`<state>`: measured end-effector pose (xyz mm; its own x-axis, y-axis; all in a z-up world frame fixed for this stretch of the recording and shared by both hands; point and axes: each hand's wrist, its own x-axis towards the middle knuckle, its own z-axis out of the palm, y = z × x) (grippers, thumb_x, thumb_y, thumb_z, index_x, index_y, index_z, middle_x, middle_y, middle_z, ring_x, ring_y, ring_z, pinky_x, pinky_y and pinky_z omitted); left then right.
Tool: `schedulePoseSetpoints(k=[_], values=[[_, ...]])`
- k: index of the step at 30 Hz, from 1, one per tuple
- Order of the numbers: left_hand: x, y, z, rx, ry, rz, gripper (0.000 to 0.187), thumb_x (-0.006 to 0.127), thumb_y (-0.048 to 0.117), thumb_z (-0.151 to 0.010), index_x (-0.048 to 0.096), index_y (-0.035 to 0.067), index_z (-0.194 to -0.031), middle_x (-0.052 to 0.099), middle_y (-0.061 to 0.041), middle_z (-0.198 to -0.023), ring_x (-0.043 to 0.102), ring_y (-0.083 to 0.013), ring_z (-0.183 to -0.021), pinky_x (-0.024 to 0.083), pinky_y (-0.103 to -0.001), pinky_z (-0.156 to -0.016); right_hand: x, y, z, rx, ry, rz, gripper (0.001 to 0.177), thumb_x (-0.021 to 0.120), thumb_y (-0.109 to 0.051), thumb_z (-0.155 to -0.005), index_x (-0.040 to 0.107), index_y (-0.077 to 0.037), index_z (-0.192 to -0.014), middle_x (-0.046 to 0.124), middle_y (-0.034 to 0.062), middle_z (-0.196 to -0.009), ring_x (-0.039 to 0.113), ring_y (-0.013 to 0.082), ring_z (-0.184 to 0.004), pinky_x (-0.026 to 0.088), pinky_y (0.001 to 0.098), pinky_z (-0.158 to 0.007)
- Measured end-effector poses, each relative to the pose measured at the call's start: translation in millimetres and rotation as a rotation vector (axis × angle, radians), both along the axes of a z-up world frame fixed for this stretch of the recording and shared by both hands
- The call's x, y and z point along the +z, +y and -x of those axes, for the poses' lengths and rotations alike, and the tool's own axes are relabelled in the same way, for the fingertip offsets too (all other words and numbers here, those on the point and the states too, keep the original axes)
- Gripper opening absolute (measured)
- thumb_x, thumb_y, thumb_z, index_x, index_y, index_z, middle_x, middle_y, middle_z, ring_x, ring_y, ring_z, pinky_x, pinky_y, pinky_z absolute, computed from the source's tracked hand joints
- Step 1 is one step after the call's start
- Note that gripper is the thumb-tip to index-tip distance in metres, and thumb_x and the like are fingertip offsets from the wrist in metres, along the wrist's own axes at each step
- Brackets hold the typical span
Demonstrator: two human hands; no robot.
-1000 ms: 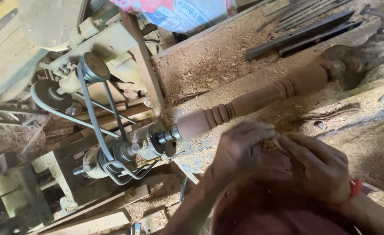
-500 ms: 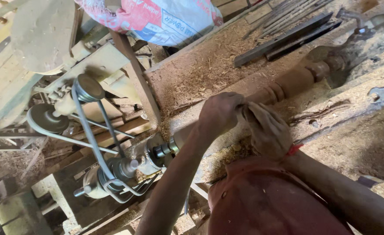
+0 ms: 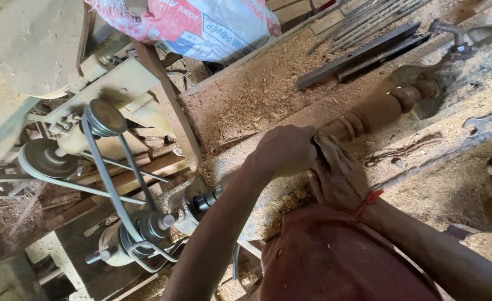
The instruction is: The person holds sandpaper against a wooden object spinning on a lathe. They use a small metal tool to cut decorative rings into the wood and apply sandpaper to the surface.
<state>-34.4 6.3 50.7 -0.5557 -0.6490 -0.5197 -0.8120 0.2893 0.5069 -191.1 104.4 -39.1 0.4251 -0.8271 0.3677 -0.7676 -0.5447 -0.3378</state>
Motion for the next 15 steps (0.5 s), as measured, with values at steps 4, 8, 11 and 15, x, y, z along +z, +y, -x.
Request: schedulePoseSetpoints(k=[4, 8, 11, 15], values=[[-12, -3, 0, -0.009, 0.043, 0.016, 0.040, 0.052, 0.026, -0.091, 0.066, 0.007, -0.123, 0.075, -0.015, -0.091, 0.072, -0.0292, -0.081, 0.056, -0.049, -0.083, -10, -1, 4, -0.043, 0.012, 0.042, 0.040, 0.058, -0.013, -0.096, 0.063, 0.013, -0.125, 0.045, 0.0271, -0.146, 0.057, 0.0411, -0.131, 0.051, 0.0468, -0.110], [-25, -4, -1, 0.025, 0.064, -0.086, 0.040, 0.047, 0.028, -0.095, 0.064, 0.007, -0.125, 0.077, -0.014, -0.089, 0.074, -0.0287, -0.078, 0.058, -0.048, -0.082, -18, -4, 5, -0.048, 0.019, 0.043, 0.031, 0.062, -0.011, -0.094, 0.062, 0.012, -0.116, 0.050, 0.0247, -0.141, 0.062, 0.0380, -0.125, 0.056, 0.0451, -0.102], [-41, -10, -7, 0.066, 0.146, -0.191, 0.045, 0.043, 0.034, -0.099, 0.060, 0.007, -0.131, 0.077, -0.016, -0.099, 0.074, -0.0301, -0.085, 0.061, -0.047, -0.084, -20, -14, 8, -0.002, 0.005, 0.043, 0.038, 0.068, -0.014, -0.087, 0.062, 0.013, -0.114, 0.050, 0.0263, -0.135, 0.061, 0.0378, -0.119, 0.057, 0.0455, -0.099], [-64, -17, -19, 0.011, 0.417, -0.184, 0.058, 0.042, 0.047, -0.103, 0.059, 0.005, -0.140, 0.066, -0.018, -0.135, 0.069, -0.0303, -0.117, 0.052, -0.048, -0.106, -20, -21, 12, 0.035, -0.022, 0.069, 0.049, 0.075, -0.015, -0.079, 0.062, 0.010, -0.119, 0.049, 0.0250, -0.137, 0.058, 0.0362, -0.122, 0.056, 0.0463, -0.100]])
